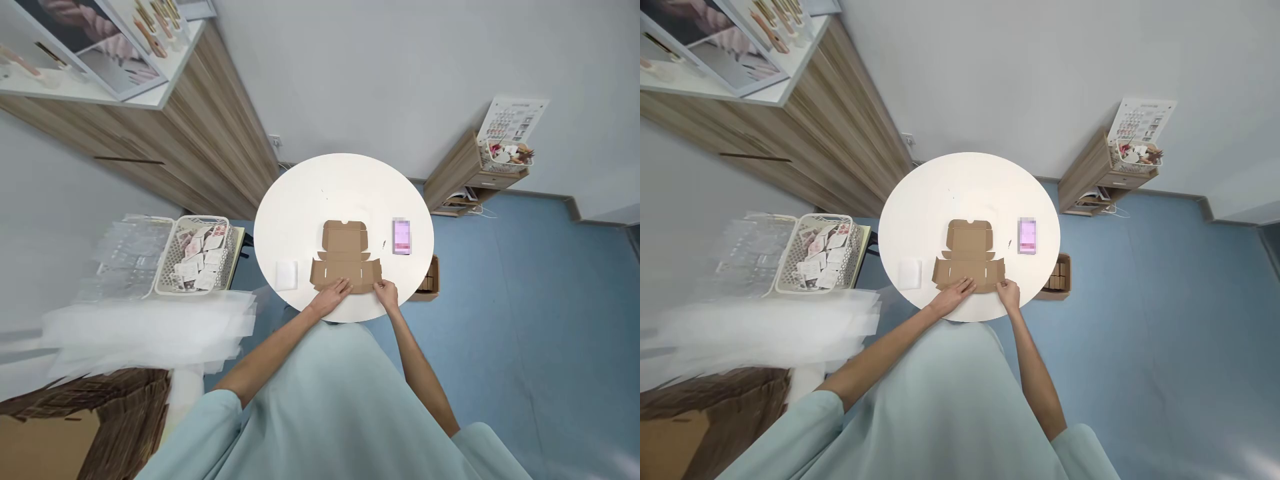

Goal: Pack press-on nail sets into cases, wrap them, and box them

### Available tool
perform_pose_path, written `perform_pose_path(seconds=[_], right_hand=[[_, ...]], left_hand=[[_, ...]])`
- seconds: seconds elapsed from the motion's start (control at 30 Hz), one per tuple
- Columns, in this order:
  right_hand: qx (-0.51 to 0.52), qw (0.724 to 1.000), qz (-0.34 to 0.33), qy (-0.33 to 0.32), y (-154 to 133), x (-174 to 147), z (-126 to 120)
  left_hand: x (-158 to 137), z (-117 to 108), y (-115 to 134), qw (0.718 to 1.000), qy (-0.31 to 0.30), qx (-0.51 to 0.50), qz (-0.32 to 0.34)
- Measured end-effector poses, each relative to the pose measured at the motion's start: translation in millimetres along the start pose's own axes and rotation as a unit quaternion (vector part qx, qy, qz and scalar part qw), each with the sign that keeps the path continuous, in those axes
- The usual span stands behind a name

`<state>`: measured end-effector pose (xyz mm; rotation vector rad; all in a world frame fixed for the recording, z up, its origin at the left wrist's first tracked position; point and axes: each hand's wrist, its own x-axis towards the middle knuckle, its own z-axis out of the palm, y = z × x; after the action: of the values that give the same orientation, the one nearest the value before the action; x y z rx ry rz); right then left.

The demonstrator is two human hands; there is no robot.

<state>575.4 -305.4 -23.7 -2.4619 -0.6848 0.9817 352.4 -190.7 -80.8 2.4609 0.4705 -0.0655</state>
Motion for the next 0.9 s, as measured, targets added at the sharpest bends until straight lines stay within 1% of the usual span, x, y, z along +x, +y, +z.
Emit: perform_pose_path(seconds=[0.1, 0.17, 0.27, 0.33, 0.4, 0.47, 0.57, 0.63, 0.73, 0.9], right_hand=[[-0.011, 1.0, 0.004, -0.014, 6, 3, 1], [-0.031, 0.999, -0.01, 0.012, 2, 5, 0], [-0.056, 0.994, -0.067, 0.071, -19, 13, -2], [-0.059, 0.99, -0.107, 0.077, -40, 22, -1], [-0.061, 0.989, -0.127, 0.049, -63, 35, 3], [-0.068, 0.989, -0.128, 0.009, -82, 47, 9], [-0.079, 0.989, -0.121, -0.032, -98, 59, 20], [-0.081, 0.987, -0.129, -0.046, -99, 61, 27], [-0.083, 0.982, -0.154, -0.067, -92, 55, 34], [-0.124, 0.964, -0.198, -0.125, -70, 34, 32]], left_hand=[[-6, 4, -10, 0.999, -0.001, -0.029, -0.035], [-13, 1, -18, 0.998, 0.015, -0.035, -0.052], [-26, -11, -31, 0.995, 0.038, -0.038, -0.087], [-33, -20, -38, 0.993, 0.039, -0.041, -0.105], [-38, -28, -42, 0.991, 0.037, -0.05, -0.116], [-40, -33, -43, 0.989, 0.043, -0.067, -0.125], [-44, -35, -42, 0.984, 0.067, -0.093, -0.134], [-46, -34, -39, 0.982, 0.086, -0.098, -0.136], [-49, -29, -33, 0.976, 0.118, -0.096, -0.159], [-48, -25, -25, 0.963, 0.151, -0.093, -0.202]])
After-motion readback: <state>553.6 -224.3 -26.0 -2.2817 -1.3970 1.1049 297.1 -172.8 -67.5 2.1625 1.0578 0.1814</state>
